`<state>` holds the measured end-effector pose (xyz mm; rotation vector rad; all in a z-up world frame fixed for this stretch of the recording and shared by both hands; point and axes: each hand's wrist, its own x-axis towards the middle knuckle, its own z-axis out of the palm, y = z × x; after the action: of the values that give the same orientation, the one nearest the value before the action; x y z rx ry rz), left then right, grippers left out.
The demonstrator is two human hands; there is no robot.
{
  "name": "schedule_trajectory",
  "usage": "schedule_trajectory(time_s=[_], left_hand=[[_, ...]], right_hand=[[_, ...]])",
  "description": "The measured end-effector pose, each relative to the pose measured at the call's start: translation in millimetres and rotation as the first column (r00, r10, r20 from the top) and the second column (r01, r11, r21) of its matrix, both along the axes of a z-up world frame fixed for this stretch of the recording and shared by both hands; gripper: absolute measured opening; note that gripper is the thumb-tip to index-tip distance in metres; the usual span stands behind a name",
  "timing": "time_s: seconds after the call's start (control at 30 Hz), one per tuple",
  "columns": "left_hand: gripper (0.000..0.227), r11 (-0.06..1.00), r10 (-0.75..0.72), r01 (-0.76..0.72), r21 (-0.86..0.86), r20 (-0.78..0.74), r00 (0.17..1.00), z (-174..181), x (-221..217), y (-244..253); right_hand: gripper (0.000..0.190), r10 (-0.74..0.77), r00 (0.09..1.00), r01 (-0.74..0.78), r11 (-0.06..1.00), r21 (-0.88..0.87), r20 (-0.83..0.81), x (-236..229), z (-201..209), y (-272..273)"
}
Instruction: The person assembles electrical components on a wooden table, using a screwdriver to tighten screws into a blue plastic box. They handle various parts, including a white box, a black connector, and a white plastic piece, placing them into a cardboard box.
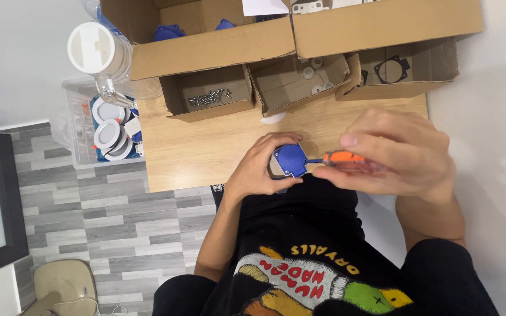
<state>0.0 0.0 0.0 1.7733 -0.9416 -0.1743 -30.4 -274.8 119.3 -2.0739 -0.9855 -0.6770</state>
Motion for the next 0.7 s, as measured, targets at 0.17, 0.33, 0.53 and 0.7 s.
schedule_trajectory(time_s=[0.17,0.33,0.53,0.7], left_hand=[[0.071,1.0,-0.002,0.002,0.006,-0.013,1.0,-1,-1,1],[0.064,1.0,-0.012,0.012,-0.01,-0.015,1.0,0,0,0],[0.07,1.0,0.0,0.0,-0.005,-0.012,1.0,1,-1,-1],[0.069,1.0,0.003,-0.003,0.002,-0.015,1.0,1,-1,0]], right_hand=[[0.068,-0.091,0.985,0.078,0.993,0.091,0.146,2,-17,11],[0.073,-0.113,0.966,0.081,0.987,0.142,0.234,2,-20,16],[0.052,0.279,0.915,-0.254,0.959,0.123,-0.29,-4,26,-3],[0.079,0.37,0.668,-0.397,0.911,0.111,-0.646,-10,33,-28]])
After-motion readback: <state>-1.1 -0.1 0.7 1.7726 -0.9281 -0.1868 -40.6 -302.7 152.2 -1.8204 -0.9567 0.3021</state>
